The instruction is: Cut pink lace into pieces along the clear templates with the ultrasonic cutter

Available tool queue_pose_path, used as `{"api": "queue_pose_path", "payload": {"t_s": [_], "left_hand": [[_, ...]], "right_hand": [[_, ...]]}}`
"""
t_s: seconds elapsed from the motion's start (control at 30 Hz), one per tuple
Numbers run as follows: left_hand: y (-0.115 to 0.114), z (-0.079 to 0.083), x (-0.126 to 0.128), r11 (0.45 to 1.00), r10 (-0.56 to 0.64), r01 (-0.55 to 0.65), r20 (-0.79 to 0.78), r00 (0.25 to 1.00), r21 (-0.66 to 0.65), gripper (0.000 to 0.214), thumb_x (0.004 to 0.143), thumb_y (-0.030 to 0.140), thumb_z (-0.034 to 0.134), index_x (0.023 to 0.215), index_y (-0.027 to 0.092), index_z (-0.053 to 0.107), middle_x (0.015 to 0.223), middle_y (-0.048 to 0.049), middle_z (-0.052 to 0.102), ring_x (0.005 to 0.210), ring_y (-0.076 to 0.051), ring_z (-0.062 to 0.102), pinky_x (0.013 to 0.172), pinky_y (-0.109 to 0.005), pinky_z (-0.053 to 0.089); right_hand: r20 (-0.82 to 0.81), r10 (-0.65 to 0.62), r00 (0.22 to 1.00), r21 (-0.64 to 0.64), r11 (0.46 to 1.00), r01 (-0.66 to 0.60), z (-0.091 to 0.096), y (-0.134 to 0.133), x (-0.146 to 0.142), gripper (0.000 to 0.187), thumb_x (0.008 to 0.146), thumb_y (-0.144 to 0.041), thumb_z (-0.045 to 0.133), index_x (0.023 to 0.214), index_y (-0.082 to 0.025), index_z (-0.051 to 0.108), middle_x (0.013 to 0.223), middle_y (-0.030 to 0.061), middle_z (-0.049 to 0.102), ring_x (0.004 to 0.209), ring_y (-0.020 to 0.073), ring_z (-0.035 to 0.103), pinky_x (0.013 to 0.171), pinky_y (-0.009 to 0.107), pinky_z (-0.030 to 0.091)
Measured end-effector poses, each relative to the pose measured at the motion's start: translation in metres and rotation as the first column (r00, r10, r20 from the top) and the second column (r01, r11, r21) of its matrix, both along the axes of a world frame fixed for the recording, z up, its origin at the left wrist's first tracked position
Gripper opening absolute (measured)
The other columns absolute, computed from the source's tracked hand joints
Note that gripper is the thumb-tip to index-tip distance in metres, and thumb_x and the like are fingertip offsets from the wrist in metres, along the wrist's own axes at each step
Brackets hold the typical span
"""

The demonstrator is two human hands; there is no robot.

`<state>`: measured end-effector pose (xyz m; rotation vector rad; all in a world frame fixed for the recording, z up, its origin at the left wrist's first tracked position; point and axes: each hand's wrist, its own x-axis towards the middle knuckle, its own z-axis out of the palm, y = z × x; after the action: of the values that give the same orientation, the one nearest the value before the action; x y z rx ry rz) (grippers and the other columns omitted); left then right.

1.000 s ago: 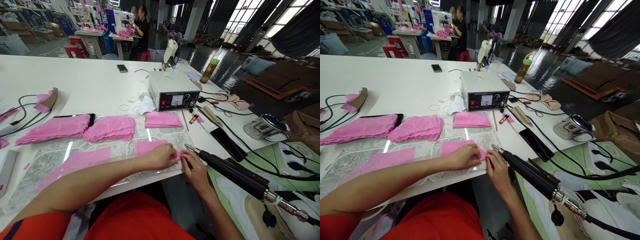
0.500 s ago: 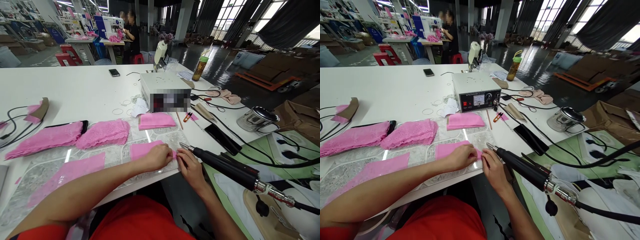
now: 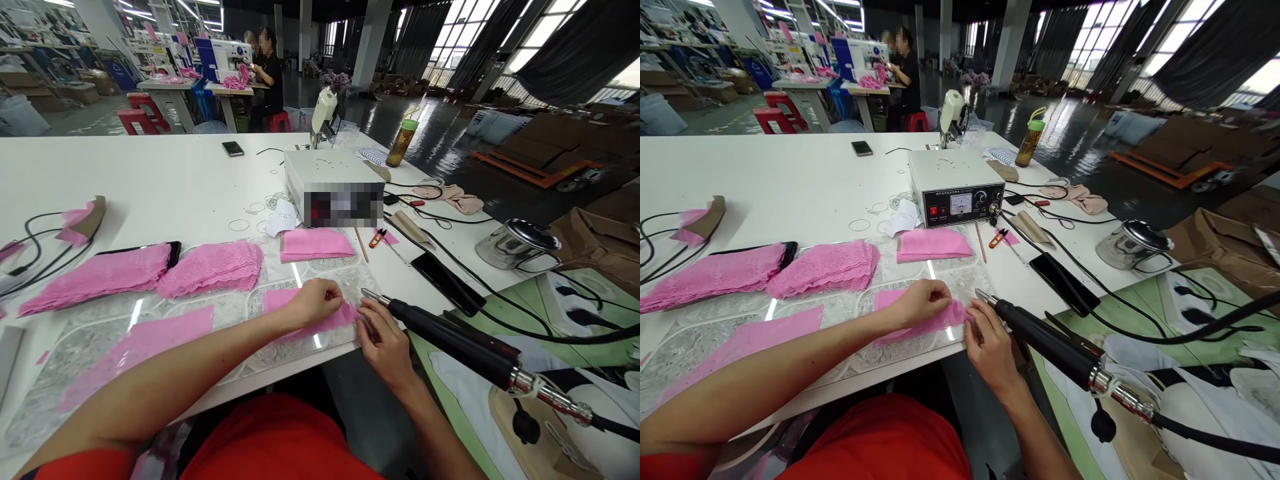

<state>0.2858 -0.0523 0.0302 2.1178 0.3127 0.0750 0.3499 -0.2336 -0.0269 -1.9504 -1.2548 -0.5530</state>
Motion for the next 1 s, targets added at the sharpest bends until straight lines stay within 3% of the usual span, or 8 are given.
{"api": "queue_pose_path", "payload": {"t_s": [0.13,0.3,0.4,0.53,0.73,0.9,1.0], "left_hand": [[0.023,0.011,-0.012,0.962,0.194,-0.184,0.033,0.980,-0.204,0.012,0.079,0.017,0.056,0.067,0.014,0.059,0.060,0.0015,0.058,0.055,-0.009,0.053,0.053,-0.020,0.042],[0.046,0.013,-0.037,0.833,0.400,-0.351,0.028,0.916,-0.427,0.016,0.083,0.019,0.060,0.069,0.013,0.054,0.060,0.0007,0.058,0.053,-0.008,0.058,0.055,-0.019,0.049],[0.053,0.015,-0.055,0.763,0.489,-0.411,0.029,0.872,-0.499,0.019,0.085,0.020,0.061,0.070,0.013,0.052,0.059,0.0007,0.058,0.052,-0.007,0.059,0.054,-0.018,0.051],[0.064,0.024,-0.091,0.706,0.590,-0.482,0.055,0.805,-0.519,0.018,0.086,0.016,0.056,0.070,0.013,0.051,0.061,0.0001,0.060,0.053,-0.006,0.060,0.057,-0.020,0.054],[0.094,0.023,-0.178,0.656,0.732,-0.652,0.112,0.672,-0.381,0.013,0.086,0.021,0.052,0.075,0.015,0.050,0.068,-0.0021,0.064,0.063,-0.012,0.065,0.064,-0.026,0.056],[0.098,0.004,-0.263,0.585,0.798,-0.809,0.220,0.560,-0.061,0.016,0.081,0.031,0.056,0.076,0.016,0.057,0.075,-0.0028,0.065,0.075,-0.017,0.062,0.074,-0.031,0.050],[0.089,-0.009,-0.298,0.557,0.786,-0.824,0.255,0.563,0.100,0.014,0.081,0.030,0.056,0.076,0.018,0.060,0.087,-0.0041,0.067,0.086,-0.020,0.060,0.084,-0.035,0.045]], "right_hand": [[0.024,0.035,0.999,0.044,0.998,-0.036,0.014,0.006,-0.011,0.024,0.084,-0.013,0.056,0.106,-0.020,0.061,0.102,0.0091,0.069,0.095,0.0200,0.067,0.083,0.035,0.057],[-0.099,0.122,0.988,-0.046,0.991,-0.127,0.026,0.049,-0.038,0.015,0.085,-0.033,0.060,0.090,-0.019,0.062,0.073,0.0017,0.067,0.057,0.0112,0.060,0.056,0.025,0.049],[-0.114,0.093,0.989,-0.143,0.984,-0.109,0.023,0.082,-0.057,0.030,0.081,-0.048,0.060,0.077,-0.019,0.061,0.061,-0.0002,0.065,0.049,0.0115,0.057,0.047,0.025,0.039],[-0.025,0.113,0.993,-0.196,0.974,-0.116,0.017,0.108,-0.073,0.024,0.086,-0.036,0.052,0.070,-0.020,0.060,0.057,-0.0005,0.063,0.046,0.0118,0.054,0.046,0.026,0.030],[0.064,0.351,0.934,-0.160,0.928,-0.338,0.022,0.136,-0.094,0.011,0.085,-0.018,0.051,0.078,-0.020,0.060,0.067,0.0010,0.064,0.060,0.0137,0.057,0.055,0.026,0.039],[0.118,0.586,0.802,-0.190,0.806,-0.561,0.019,0.168,-0.125,0.015,0.084,-0.010,0.050,0.081,-0.020,0.060,0.075,0.0035,0.063,0.073,0.0162,0.056,0.067,0.029,0.044],[0.144,0.691,0.709,-0.220,0.721,-0.657,0.015,0.175,-0.136,0.016,0.084,-0.008,0.050,0.082,-0.020,0.061,0.078,0.0040,0.063,0.074,0.0158,0.055,0.068,0.029,0.044]]}}
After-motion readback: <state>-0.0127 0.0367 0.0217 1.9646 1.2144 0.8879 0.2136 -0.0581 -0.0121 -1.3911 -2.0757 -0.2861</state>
